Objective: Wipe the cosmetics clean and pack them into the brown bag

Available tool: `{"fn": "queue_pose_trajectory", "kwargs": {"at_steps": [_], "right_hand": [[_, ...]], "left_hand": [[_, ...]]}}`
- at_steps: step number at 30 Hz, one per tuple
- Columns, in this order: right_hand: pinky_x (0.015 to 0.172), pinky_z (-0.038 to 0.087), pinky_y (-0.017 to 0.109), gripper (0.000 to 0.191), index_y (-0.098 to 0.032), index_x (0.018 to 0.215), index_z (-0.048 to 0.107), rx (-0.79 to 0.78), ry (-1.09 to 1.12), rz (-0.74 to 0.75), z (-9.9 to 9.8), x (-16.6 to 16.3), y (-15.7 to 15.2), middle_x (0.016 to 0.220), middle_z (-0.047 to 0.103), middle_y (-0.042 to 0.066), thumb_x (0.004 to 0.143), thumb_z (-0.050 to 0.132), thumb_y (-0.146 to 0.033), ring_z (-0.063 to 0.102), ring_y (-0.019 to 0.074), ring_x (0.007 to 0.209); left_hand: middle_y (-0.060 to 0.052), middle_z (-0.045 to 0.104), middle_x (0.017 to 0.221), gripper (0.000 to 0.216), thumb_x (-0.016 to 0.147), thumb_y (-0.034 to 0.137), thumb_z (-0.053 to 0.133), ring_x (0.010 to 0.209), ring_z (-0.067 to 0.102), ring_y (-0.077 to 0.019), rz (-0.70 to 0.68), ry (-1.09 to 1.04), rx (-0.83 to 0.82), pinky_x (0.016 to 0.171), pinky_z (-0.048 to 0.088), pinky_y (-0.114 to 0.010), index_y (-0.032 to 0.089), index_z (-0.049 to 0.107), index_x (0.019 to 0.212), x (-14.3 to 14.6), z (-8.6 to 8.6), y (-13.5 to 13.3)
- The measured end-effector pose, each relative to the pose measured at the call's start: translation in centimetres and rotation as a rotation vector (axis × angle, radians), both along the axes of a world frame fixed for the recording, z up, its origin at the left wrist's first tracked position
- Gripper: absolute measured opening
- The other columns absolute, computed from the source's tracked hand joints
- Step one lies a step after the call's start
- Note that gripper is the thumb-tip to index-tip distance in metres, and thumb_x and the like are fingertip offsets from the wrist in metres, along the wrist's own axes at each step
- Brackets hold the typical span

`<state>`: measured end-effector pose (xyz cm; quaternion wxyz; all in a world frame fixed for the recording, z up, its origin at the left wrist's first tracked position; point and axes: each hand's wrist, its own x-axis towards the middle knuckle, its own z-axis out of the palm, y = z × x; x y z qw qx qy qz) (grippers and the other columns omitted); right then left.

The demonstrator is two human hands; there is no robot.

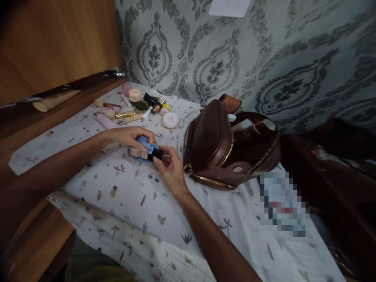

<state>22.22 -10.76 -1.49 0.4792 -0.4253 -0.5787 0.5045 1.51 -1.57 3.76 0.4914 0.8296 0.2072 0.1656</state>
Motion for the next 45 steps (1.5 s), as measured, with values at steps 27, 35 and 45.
{"fn": "queue_pose_trajectory", "kwargs": {"at_steps": [27,35,45], "right_hand": [[0.054,0.05,0.025,0.045,-0.022,0.108,0.067,-0.033,0.134,-0.132,0.0,0.9,0.7,0.087,0.059,-0.002,0.073,0.08,-0.047,0.059,0.0091,0.059],[0.053,0.05,0.025,0.043,-0.022,0.108,0.068,-0.012,0.071,-0.117,0.0,1.0,0.6,0.085,0.06,-0.001,0.075,0.078,-0.047,0.058,0.0095,0.058],[0.057,0.051,0.024,0.057,-0.026,0.114,0.061,-0.056,0.242,-0.081,0.7,0.9,0.6,0.092,0.062,-0.002,0.063,0.087,-0.034,0.056,0.0091,0.062]], "left_hand": [[0.001,0.057,0.084,0.047,0.065,0.033,0.078,0.073,0.05,-0.017,0.022,0.352,0.147,0.062,0.037,-0.026,0.023,0.047,0.099,-0.7,1.0,-0.8],[0.002,0.056,0.086,0.044,0.065,0.032,0.077,0.076,0.05,-0.0155,0.025,0.247,0.136,0.064,0.038,-0.023,0.022,0.05,0.098,-0.7,0.2,-0.3],[-0.001,0.062,0.096,0.047,0.069,0.038,0.079,0.086,0.058,-0.0164,0.09,0.051,-0.087,0.071,0.044,-0.024,0.02,0.058,0.107,0.0,-0.4,-0.5]]}}
